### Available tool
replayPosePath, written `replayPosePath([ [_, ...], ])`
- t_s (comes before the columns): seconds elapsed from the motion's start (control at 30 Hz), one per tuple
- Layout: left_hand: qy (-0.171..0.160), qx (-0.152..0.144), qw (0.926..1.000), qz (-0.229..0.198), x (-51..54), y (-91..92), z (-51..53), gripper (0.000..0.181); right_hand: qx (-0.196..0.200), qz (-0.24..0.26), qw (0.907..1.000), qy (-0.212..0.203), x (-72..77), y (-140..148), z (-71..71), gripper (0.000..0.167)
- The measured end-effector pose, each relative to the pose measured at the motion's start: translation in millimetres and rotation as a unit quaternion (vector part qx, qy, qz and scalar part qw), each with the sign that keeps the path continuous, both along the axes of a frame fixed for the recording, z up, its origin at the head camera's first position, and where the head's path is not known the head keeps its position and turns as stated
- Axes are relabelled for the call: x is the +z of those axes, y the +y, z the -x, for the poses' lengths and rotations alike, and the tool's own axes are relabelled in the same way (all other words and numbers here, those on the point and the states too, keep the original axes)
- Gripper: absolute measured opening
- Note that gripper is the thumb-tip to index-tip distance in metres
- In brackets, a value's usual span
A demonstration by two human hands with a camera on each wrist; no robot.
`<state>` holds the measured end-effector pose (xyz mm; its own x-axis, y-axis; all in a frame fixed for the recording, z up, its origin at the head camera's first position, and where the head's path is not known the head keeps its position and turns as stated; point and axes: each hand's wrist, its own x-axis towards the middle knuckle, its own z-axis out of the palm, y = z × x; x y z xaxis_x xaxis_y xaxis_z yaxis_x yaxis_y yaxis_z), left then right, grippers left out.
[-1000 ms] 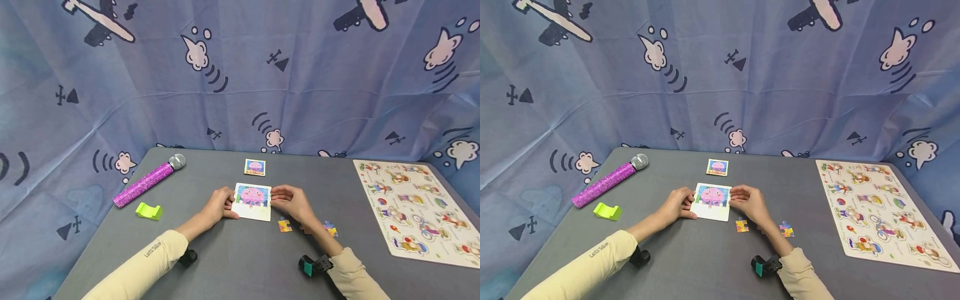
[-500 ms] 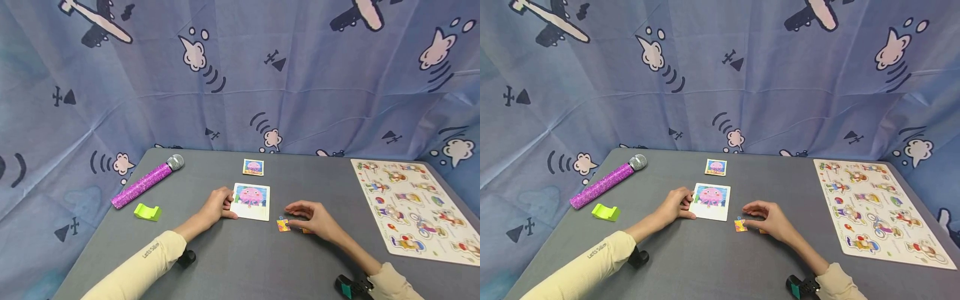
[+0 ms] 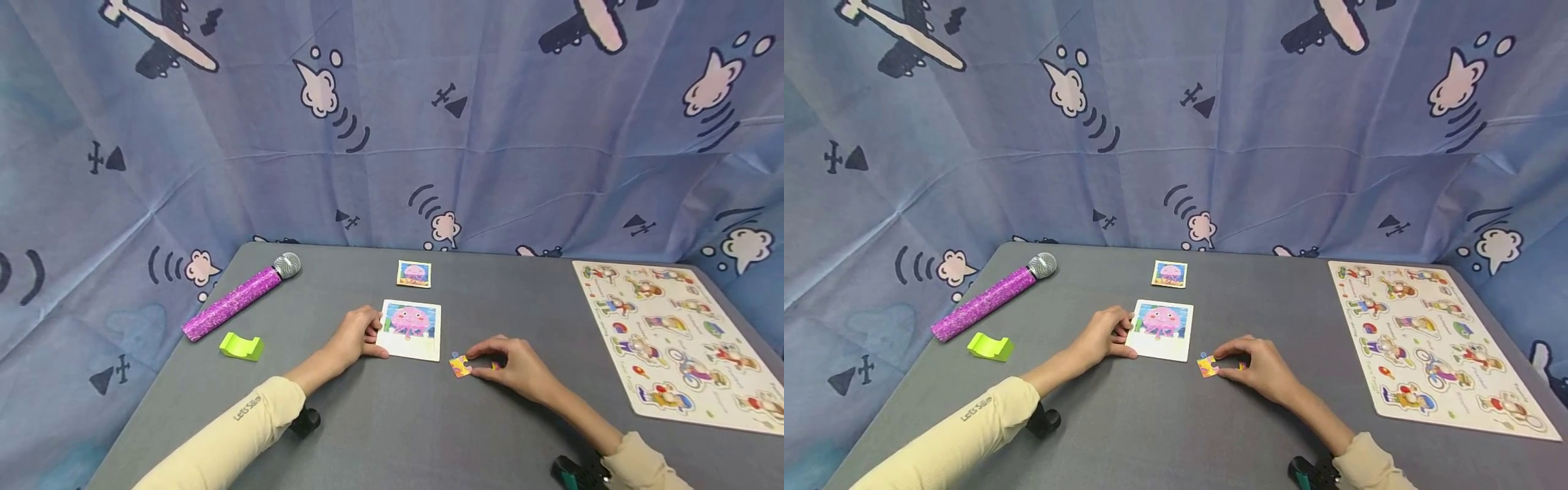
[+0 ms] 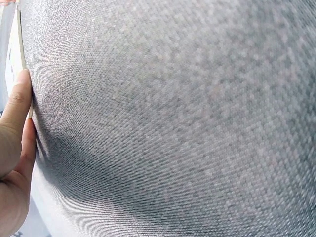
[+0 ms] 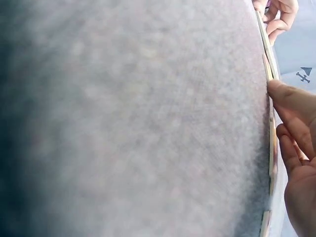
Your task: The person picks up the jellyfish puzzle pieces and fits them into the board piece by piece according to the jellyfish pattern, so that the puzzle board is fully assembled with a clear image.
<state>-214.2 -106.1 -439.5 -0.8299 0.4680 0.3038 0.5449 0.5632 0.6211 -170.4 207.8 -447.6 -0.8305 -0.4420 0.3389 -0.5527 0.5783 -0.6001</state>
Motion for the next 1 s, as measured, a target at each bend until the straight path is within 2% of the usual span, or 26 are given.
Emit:
replayPosePath([
  [0.17,0.003,0.002,1.0000,0.009,-0.3,0.7,0.7,0.046,0.023,-0.002,0.9997,-0.003,-1.2,-0.1,3.4,0.032],
  [0.27,0.010,-0.002,0.9999,0.009,-1.1,0.8,1.2,0.046,0.047,0.007,0.9989,0.005,-1.1,-0.8,5.7,0.030],
  [0.33,0.013,-0.003,0.9999,0.007,-1.8,1.1,1.6,0.046,0.056,0.018,0.9983,-0.006,0.0,-1.7,6.7,0.029],
  [0.47,0.010,-0.002,0.9999,0.006,-0.8,1.3,1.2,0.046,0.043,0.058,0.9939,-0.083,4.7,-2.6,6.7,0.030],
  [0.57,0.003,0.004,0.9999,0.011,0.7,1.0,0.3,0.046,0.018,0.094,0.9836,-0.153,8.3,-2.7,6.3,0.031],
  [0.67,-0.005,0.006,0.9999,0.013,1.4,0.5,-0.5,0.045,0.002,0.120,0.9749,-0.188,9.9,-3.3,6.6,0.032],
  [1.0,-0.002,0.005,0.9998,0.019,1.0,0.3,0.1,0.046,0.010,0.187,0.9658,-0.180,5.5,-8.4,11.0,0.033],
])
